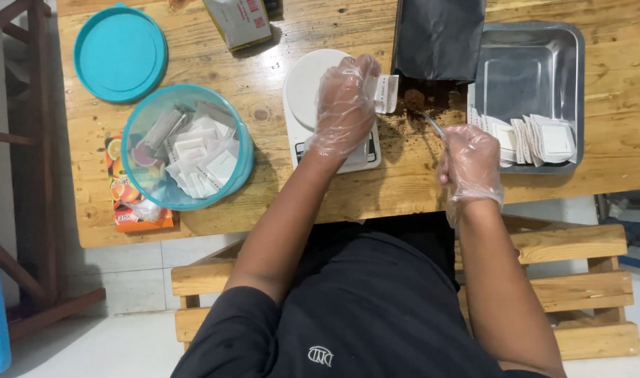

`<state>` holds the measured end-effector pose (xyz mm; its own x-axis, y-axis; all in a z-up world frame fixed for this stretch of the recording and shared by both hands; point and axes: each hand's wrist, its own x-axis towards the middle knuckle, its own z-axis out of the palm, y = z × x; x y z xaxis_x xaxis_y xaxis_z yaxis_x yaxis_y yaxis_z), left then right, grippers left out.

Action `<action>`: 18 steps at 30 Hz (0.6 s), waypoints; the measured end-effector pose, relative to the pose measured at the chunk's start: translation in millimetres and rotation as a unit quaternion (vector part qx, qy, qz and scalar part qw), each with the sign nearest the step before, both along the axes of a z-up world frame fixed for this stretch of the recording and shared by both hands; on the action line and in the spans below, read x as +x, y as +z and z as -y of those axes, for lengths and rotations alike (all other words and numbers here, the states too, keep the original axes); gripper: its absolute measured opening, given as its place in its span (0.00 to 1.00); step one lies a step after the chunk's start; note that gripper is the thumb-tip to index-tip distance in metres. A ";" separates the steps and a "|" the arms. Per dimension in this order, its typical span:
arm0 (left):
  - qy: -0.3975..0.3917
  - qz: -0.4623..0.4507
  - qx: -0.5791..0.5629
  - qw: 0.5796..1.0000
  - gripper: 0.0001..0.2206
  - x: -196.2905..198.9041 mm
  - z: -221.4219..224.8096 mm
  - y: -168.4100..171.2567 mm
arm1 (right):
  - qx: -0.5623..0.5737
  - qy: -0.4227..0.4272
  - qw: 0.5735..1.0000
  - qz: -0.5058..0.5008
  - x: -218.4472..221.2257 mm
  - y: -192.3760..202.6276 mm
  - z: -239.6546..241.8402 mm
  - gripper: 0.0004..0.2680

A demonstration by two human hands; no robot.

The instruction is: The person, wearing gloves, fills several small white coffee filters with ground coffee from a larger black bag using a spoon, and then weighs each filter on a digital scale.

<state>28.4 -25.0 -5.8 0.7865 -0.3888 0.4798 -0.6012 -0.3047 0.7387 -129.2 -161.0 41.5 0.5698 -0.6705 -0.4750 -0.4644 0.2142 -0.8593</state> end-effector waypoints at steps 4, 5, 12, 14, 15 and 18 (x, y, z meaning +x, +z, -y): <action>0.038 0.035 0.072 0.996 0.13 6.5 1.3 -1.8 | -0.001 0.021 1.000 -0.019 -10.6 28.4 -5.0 0.05; 0.043 0.036 0.105 0.993 0.14 8.3 2.6 -4.2 | -0.006 0.025 0.999 -0.021 -12.5 33.5 -5.6 0.05; 0.002 -0.104 0.045 0.994 0.11 18.2 13.7 -8.4 | -0.025 0.028 0.999 -0.012 -18.0 63.8 -15.5 0.06; 0.008 -0.075 0.088 0.993 0.09 15.2 14.0 -3.9 | -0.016 0.030 0.999 -0.001 -17.8 64.6 -16.0 0.06; 0.013 -0.047 0.131 0.990 0.07 13.7 13.9 -1.8 | -0.007 0.032 0.999 0.009 -17.6 65.0 -16.4 0.07; 0.023 0.012 0.121 0.992 0.06 8.3 14.4 3.4 | -0.001 0.038 0.999 0.022 -14.4 57.0 -13.6 0.06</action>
